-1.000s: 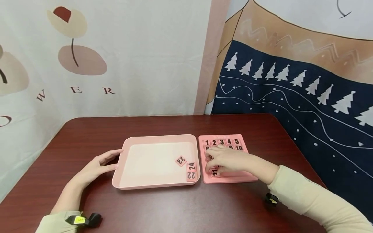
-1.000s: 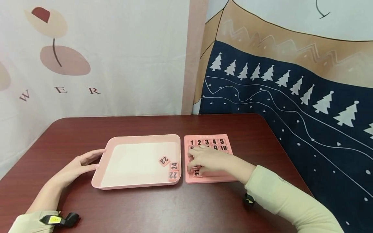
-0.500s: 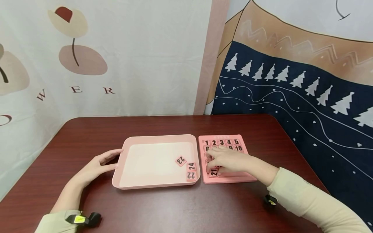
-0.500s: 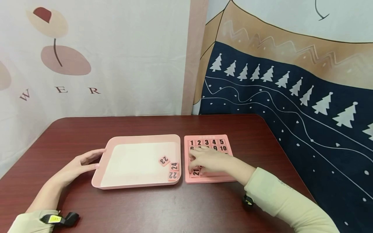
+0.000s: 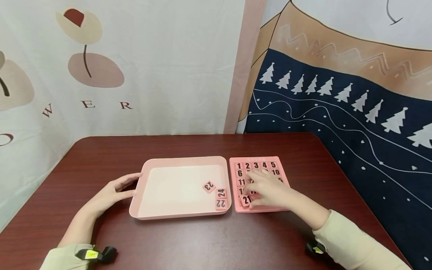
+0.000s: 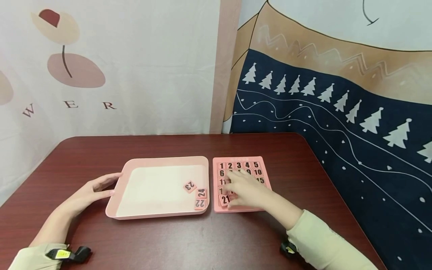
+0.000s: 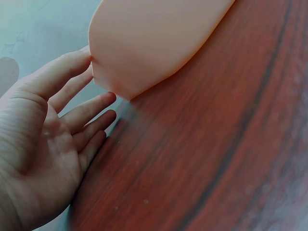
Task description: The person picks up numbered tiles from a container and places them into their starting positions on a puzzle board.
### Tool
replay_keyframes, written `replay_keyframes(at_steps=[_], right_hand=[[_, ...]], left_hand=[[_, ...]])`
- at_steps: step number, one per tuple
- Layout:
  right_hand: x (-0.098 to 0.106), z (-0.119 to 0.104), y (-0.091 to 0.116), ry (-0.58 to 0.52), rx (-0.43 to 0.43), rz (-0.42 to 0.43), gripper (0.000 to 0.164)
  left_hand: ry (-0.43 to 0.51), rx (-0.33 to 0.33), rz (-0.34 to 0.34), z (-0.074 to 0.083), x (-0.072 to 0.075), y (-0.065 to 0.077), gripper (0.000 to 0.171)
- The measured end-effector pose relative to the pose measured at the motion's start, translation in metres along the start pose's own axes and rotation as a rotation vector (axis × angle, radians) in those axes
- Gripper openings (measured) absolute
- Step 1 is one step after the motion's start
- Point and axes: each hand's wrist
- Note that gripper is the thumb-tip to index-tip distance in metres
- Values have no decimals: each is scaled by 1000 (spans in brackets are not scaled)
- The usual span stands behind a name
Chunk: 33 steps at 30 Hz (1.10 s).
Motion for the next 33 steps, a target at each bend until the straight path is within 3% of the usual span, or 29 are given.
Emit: replay_keyframes(at_steps=[9,23,29,33], right_hand=[[-10,-5,5,-15,-99,47,34],[-22,-2,1,-130,-110,55,27],[-15,-3,-7,-204,-149,93,28],[-5,-7,-22,-196,-89,129,28]], left_hand=[[-13,18,5,0,0,0,54],[-7,5,6,0,0,1,54],[-6,11,4,1,-1,0,55],[-7,13,9,2,-1,1,55]])
Point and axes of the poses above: each hand's wrist, its own y-axis away from the middle knuckle, its own x-axis out of the back of the hand, z = x × y, and after that the axes turned 11 degrees about y, right-handed
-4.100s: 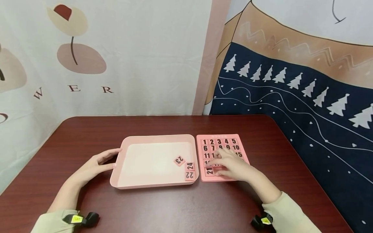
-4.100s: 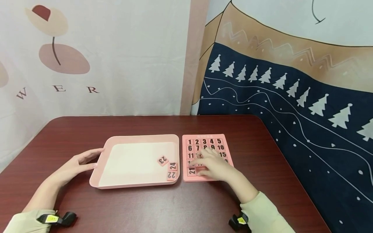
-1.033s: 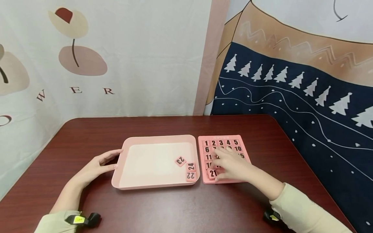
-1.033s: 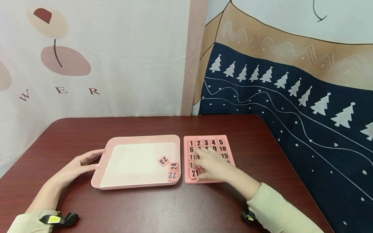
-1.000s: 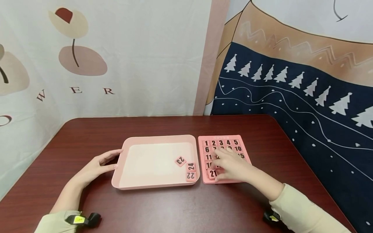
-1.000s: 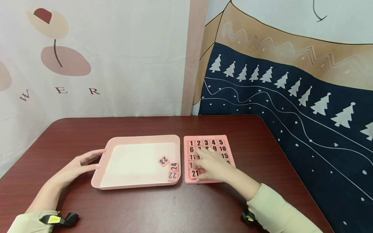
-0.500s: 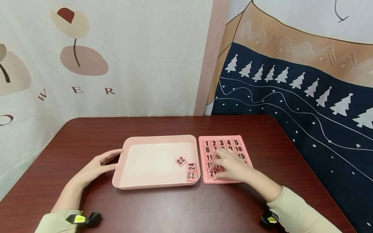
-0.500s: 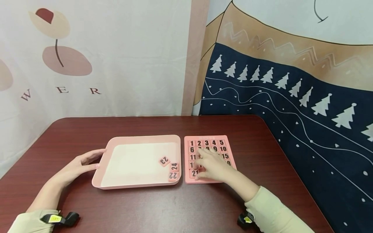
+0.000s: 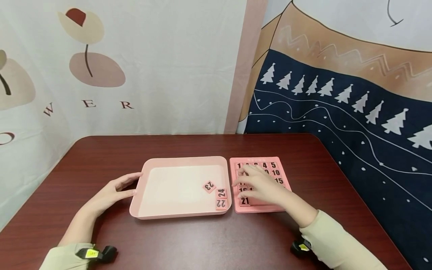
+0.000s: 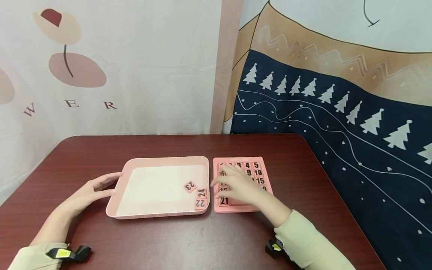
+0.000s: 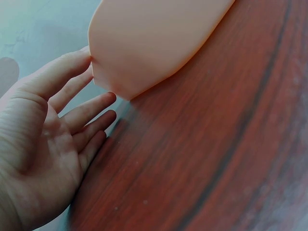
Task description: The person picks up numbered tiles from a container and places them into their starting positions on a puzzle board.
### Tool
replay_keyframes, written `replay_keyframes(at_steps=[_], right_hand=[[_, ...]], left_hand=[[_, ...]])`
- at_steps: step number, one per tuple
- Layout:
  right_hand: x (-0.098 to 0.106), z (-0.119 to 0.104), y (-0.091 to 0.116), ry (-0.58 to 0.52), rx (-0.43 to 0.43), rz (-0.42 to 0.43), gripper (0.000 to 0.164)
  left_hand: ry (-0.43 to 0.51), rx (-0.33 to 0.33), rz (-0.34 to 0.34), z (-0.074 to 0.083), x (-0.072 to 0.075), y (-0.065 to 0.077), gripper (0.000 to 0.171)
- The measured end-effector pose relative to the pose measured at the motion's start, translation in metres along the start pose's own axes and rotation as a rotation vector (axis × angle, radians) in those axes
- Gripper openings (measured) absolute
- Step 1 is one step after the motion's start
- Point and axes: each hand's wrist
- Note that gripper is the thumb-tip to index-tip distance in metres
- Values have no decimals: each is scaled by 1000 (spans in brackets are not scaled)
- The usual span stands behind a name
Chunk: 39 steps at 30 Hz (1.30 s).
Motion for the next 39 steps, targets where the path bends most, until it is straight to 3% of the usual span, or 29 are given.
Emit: replay_keyframes(at_steps=[5,9,16,20,24,39], right_hand=[[3,-11,-26,49,148,-45,29],[2,-18,-44,80,229,-133,33],[-1,-28,-63,118,239,-352,33],[0,-33,-72,176,268,-438,33],[-2,-38,-75,173,235,-506,32],[-21,-30,-71,81,202,-395,23]], left_hand=[[0,0,-2,0,-1,1,54],[-7,-3,-1,0,-2,1,54],[-8,3,-1,1,-1,0,54],[-16,-7,0,0,0,0,54],[-14,-5,-4,0,-1,-2,54],[-25,-3,-13,2,0,-3,53]])
Point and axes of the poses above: each hand's wrist, its own y-axis away from the middle knuckle, its own x-axis out of the back of the hand, z = x × y, and after that the axes turned 11 degrees about y, right-handed
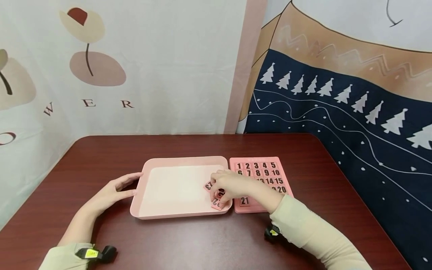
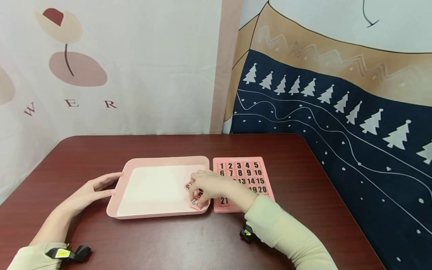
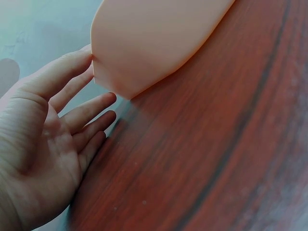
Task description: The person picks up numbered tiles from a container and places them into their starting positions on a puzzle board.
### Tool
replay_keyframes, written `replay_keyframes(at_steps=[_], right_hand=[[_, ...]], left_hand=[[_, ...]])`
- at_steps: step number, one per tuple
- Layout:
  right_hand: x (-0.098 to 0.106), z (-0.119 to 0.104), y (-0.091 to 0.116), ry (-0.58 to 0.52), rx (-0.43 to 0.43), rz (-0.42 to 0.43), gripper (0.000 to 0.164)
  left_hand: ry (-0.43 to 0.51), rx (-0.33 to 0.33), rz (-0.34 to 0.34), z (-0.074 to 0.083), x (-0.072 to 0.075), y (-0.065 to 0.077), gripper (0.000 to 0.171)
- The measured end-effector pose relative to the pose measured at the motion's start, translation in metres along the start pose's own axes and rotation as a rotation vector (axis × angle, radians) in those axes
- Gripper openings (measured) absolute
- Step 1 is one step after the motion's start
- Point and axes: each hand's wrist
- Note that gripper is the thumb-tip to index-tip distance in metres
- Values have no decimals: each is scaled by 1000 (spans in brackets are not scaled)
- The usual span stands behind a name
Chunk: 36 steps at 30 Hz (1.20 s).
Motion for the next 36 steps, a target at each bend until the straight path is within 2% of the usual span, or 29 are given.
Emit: replay_keyframes(at_steps=[8,14,22,27,31,36], right_hand=[[-3,2,2,-14,-14,29,29],[7,2,4,47,-10,-11,31],[11,-5,2,33,-34,-44,28],[4,-2,2,46,-15,16,23],[0,-1,4,85,1,96,23],[3,-5,11,134,-31,181,30]], left_hand=[[5,3,4,2,-2,1,53],[3,-12,1,3,-2,1,53],[6,-22,4,2,-1,1,53],[11,-23,2,2,-1,2,53],[16,-23,0,2,-1,1,53],[8,-15,4,3,-2,1,53]])
Point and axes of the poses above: each hand's wrist, its own y-axis away from the middle knuckle, its own x-axis out of the back of the hand, z = x × y, and after that the axes turned 11 degrees about y, right-handed
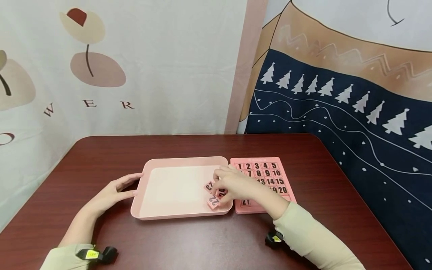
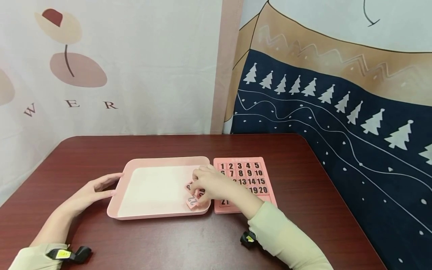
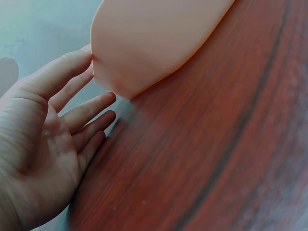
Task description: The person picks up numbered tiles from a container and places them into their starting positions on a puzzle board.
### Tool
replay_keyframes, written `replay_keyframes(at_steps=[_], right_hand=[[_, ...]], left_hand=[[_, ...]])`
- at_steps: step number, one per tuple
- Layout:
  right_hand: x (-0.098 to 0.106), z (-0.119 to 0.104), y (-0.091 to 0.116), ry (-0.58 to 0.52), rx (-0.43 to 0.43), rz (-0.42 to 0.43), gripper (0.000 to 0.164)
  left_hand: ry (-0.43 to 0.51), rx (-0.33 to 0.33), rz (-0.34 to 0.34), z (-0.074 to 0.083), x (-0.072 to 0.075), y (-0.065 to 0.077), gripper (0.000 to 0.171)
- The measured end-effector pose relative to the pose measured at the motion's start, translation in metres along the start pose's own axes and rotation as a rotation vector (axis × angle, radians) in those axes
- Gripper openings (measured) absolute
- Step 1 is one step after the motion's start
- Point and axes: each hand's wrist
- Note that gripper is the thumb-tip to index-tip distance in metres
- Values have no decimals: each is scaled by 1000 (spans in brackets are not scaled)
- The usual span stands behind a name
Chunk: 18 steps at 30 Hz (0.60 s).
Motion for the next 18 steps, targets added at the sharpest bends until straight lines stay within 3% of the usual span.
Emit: replay_keyframes(at_steps=[5,12,18], right_hand=[[8,-4,12,6,-78,79,33],[17,-8,38,10,-231,285,30],[18,-13,61,48,-422,336,29]], left_hand=[[-9,8,6,0,-2,1,54],[-2,19,4,-3,0,1,54],[0,14,0,-4,2,0,54]])
Point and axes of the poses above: each hand's wrist, its own y-axis away from the middle knuckle, its own x-axis out of the back of the hand, z = x × y, and after that the axes turned 11 degrees about y, right-handed
